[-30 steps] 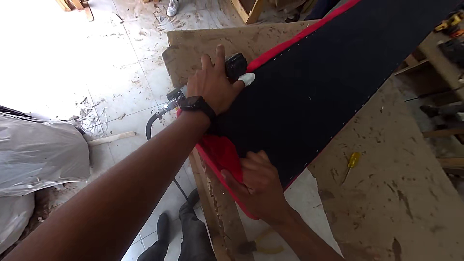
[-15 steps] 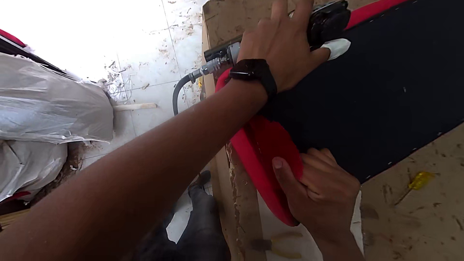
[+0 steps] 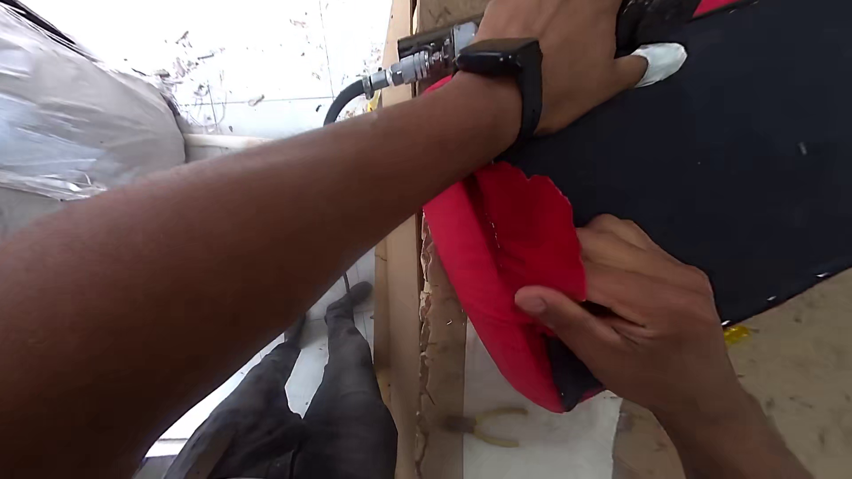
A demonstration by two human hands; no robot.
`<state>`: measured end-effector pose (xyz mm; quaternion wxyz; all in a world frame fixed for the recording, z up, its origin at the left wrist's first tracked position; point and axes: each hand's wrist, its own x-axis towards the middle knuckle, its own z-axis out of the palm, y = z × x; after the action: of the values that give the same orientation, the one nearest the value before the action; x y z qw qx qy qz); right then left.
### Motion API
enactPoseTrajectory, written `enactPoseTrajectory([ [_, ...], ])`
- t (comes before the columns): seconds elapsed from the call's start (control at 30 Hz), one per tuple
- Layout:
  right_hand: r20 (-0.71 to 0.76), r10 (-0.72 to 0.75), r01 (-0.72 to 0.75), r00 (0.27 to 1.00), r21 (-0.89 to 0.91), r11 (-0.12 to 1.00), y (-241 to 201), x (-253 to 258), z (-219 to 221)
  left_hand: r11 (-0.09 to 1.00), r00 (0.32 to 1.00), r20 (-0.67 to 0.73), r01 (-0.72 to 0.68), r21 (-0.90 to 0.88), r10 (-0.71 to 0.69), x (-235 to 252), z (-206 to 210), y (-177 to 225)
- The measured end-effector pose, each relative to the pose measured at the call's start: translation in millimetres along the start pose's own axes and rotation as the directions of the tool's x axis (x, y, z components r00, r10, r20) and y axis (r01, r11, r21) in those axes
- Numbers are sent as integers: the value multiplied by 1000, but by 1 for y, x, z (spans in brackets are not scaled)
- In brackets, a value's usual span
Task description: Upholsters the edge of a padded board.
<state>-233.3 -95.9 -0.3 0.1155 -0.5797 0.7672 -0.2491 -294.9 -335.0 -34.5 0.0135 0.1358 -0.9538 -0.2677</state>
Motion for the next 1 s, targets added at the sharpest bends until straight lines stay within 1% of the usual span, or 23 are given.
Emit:
enactPoseTrajectory([
  [0.1, 90, 21, -5, 996, -172, 985, -11, 0, -4, 1000, 1000, -5, 0, -30, 0, 2, 0, -4],
  [0.2, 77, 17, 2, 997, -240, 971, -10, 1, 0, 999, 1000, 3, 7, -50, -7, 2, 1, -10],
  [0.27, 79, -11, 27, 997, -205, 978, -8, 2, 2, 999, 1000, 3, -2, -49, 3, 0, 2, -9],
  [0.33, 88, -54, 65, 995, -124, 990, -3, 1, 3, 998, 1000, 7, -8, -60, 9, -1, 2, -8],
  [0.43, 29, -77, 78, 997, -42, 996, 6, -10, 7, 996, 1000, 9, -6, -84, 7, -4, -1, -6],
  [0.57, -32, -56, 56, 998, -14, 998, 11, -30, 11, 989, 999, 18, -44, -142, 47, -9, -2, 5],
  [0.67, -37, -40, 39, 999, -12, 999, 13, -28, 10, 986, 996, 2, -84, -141, 85, -9, 3, 6],
  [0.73, -55, -27, 27, 998, -4, 1000, 12, -25, 9, 972, 994, 32, -100, -211, 109, -13, 0, 8],
  [0.8, -85, -15, 15, 996, -2, 1000, 10, -26, 11, 947, 991, 10, -127, -297, 136, -20, -1, 14],
  [0.87, -119, -2, 1, 993, -8, 1000, 7, -27, 15, 949, 981, -8, -192, -252, 196, -23, -4, 14],
  [0.93, -129, 11, -13, 992, -11, 1000, 3, -27, 15, 954, 961, 20, -271, -127, 275, -23, -4, 14],
  [0.97, -130, 15, -16, 991, -7, 1000, 1, -25, 15, 955, 957, 38, -281, -95, 286, -21, -4, 12],
  [1.0, -129, 21, -21, 991, -2, 1000, -2, -24, 15, 963, 964, 54, -255, -92, 260, -21, -5, 10],
])
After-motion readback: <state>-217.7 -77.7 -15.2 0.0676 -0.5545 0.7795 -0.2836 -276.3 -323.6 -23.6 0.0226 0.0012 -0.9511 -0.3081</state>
